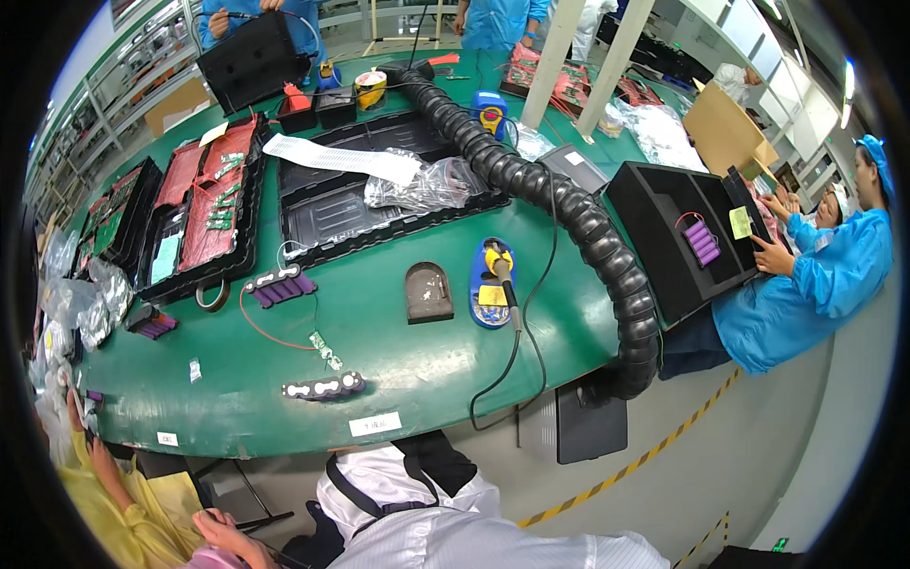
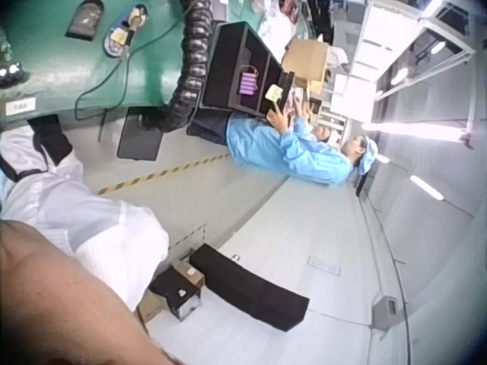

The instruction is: Soldering wires to a battery pack assembly at a laboratory workstation.

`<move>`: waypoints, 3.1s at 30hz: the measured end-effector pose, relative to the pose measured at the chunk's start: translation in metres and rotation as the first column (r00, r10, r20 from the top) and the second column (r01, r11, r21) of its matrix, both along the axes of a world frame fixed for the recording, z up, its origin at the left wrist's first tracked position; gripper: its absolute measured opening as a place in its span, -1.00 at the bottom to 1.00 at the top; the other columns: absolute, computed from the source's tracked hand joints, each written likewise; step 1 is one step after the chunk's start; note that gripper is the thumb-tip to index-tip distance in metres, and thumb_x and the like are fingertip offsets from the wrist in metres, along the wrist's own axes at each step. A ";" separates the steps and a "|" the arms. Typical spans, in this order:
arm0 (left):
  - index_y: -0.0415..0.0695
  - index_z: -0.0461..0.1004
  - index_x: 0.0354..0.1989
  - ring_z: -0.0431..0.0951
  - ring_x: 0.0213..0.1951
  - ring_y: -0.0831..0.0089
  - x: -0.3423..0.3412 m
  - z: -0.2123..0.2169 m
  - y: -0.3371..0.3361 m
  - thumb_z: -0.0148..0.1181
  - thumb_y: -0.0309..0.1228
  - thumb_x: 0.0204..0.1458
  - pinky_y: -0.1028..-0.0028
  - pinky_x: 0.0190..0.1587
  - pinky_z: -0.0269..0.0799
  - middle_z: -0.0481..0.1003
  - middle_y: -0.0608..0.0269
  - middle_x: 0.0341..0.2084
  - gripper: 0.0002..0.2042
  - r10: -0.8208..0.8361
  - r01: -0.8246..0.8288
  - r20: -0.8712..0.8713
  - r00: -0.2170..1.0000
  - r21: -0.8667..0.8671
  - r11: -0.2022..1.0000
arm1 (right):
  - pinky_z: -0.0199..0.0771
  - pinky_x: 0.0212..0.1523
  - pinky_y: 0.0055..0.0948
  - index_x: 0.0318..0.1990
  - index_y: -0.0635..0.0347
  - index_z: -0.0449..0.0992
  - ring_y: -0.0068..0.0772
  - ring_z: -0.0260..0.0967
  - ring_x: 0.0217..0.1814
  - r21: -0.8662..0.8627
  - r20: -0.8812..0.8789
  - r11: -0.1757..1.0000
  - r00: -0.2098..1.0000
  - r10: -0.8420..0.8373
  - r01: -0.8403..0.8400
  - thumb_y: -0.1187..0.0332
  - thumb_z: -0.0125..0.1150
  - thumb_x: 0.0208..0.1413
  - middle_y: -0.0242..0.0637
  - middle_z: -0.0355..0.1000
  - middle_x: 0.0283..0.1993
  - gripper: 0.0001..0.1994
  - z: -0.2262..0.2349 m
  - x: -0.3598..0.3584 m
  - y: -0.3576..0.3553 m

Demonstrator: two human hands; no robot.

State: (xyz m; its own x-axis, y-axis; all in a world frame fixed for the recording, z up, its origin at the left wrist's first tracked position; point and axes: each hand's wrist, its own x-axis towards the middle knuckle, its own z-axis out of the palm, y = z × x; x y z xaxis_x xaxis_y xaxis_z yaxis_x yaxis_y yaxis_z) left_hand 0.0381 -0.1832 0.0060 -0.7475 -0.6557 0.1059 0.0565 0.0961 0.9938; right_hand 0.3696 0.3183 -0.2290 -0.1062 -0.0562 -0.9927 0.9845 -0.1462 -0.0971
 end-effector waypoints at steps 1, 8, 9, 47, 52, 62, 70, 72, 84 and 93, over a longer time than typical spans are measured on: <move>-0.07 0.39 -0.38 0.30 -0.55 0.61 -0.002 0.008 0.008 0.07 -0.37 0.31 0.58 -0.47 0.22 0.34 0.43 -0.54 -0.82 -0.008 0.008 -0.001 1.000 0.004 1.000 | 0.57 0.07 -0.28 0.15 0.10 0.60 -0.27 0.58 0.09 -0.002 -0.002 1.000 1.000 0.003 -0.004 0.05 0.24 0.20 -0.22 0.60 0.12 -0.55 0.000 0.001 -0.002; -0.12 0.25 -0.46 0.15 -0.69 0.52 -0.013 0.072 0.060 -0.02 -0.32 0.25 0.54 -0.59 0.11 0.30 0.26 -0.65 -0.77 -0.275 0.276 -0.085 0.958 0.001 0.961 | 0.58 0.06 -0.30 0.15 0.09 0.60 -0.29 0.59 0.08 -0.101 0.008 0.993 0.998 0.066 -0.064 0.05 0.24 0.21 -0.23 0.60 0.11 -0.55 -0.006 0.023 -0.016; -0.12 0.25 -0.46 0.15 -0.69 0.52 -0.013 0.080 0.069 -0.02 -0.32 0.25 0.54 -0.59 0.11 0.30 0.26 -0.65 -0.77 -0.304 0.306 -0.089 0.948 0.005 0.952 | 0.58 0.06 -0.30 0.15 0.09 0.60 -0.29 0.59 0.08 -0.137 0.009 0.986 0.996 0.092 -0.090 0.05 0.24 0.21 -0.23 0.60 0.11 -0.55 -0.008 0.029 -0.019; -0.31 0.57 -0.12 0.52 -0.32 0.62 -0.165 0.138 0.224 0.14 -0.58 0.25 0.59 -0.19 0.39 0.56 0.27 -0.34 -0.88 -0.898 0.856 -0.397 0.190 -0.380 0.349 | 0.31 -0.40 -0.53 -0.33 0.33 0.57 -0.54 0.33 -0.46 0.437 -0.840 0.812 -0.146 0.522 0.388 0.48 0.26 0.21 -0.32 0.46 -0.45 -0.89 0.338 -0.289 -0.044; -0.29 0.58 -0.12 0.55 -0.22 0.52 -0.182 0.096 0.212 0.17 -0.53 0.25 0.50 -0.07 0.42 0.57 0.28 -0.29 -0.87 -0.968 0.863 -0.159 0.196 -0.440 0.247 | 0.35 -0.35 -0.48 -0.06 0.29 0.53 -0.49 0.33 -0.35 0.483 -0.848 0.716 0.065 0.527 0.504 0.43 0.34 0.13 -0.36 0.45 -0.24 -0.75 0.296 -0.332 -0.044; -0.30 0.52 -0.04 0.55 -0.14 0.51 -0.177 0.072 0.201 0.01 -0.51 0.37 0.49 0.00 0.44 0.54 0.23 -0.21 -0.82 -0.951 0.915 -0.144 0.275 -0.263 0.305 | 0.44 0.10 -0.32 0.26 0.15 0.43 -0.26 0.45 0.14 0.564 -0.809 0.805 -0.073 0.584 0.186 0.33 0.49 0.04 -0.22 0.49 0.17 -0.40 0.258 -0.374 -0.067; -0.36 0.44 0.01 0.55 -0.14 0.29 -0.105 0.127 0.168 0.02 -0.60 0.20 0.32 0.06 0.41 0.55 0.03 -0.24 -0.77 -0.960 0.912 -0.245 0.133 -0.349 0.215 | 0.46 -0.10 -0.37 -0.02 0.20 0.58 -0.22 0.55 -0.18 0.471 -0.879 0.865 0.010 0.476 0.173 0.43 0.43 0.09 -0.23 0.62 -0.15 -0.71 0.249 -0.383 -0.064; -0.35 0.42 0.04 0.54 -0.13 0.27 -0.103 0.120 0.162 0.03 -0.60 0.19 0.32 0.09 0.40 0.54 0.02 -0.24 -0.74 -0.960 0.890 -0.269 0.082 -0.413 0.192 | 0.45 -0.14 -0.38 -0.03 0.20 0.58 -0.20 0.54 -0.18 0.479 -0.877 0.861 0.051 0.478 0.170 0.45 0.42 0.09 -0.23 0.62 -0.12 -0.72 0.248 -0.379 -0.064; -0.32 0.21 0.32 0.40 0.08 0.19 -0.090 -0.005 0.205 0.15 -0.69 0.00 0.31 0.11 0.41 0.26 -0.08 0.18 -0.38 -0.914 0.890 0.071 0.399 -0.273 0.367 | 0.54 0.12 -0.35 -0.04 0.30 0.55 -0.23 0.62 0.06 0.409 -0.912 0.883 0.084 0.401 0.230 0.66 0.33 0.02 -0.12 0.65 -0.01 -0.69 0.246 -0.362 -0.067; -0.26 0.40 0.20 0.45 0.03 0.11 -0.094 0.009 0.219 0.37 -0.60 -0.01 0.25 0.10 0.40 0.50 0.04 0.08 -0.47 -0.870 0.874 0.260 0.420 -0.374 0.310 | 0.45 0.10 -0.25 -0.03 0.19 0.62 -0.10 0.59 0.04 0.477 -0.878 0.850 0.084 0.471 0.224 0.59 0.44 -0.10 -0.22 0.65 0.00 -0.61 0.241 -0.361 -0.074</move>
State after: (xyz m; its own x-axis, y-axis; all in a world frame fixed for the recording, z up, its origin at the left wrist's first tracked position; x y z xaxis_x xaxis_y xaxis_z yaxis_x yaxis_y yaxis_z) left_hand -0.0563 0.0362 0.0153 -0.8609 0.4875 0.1454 0.3508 0.3620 0.8636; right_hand 0.0090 0.2444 0.0120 -0.9855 0.1372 0.1000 -0.0441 0.3622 -0.9311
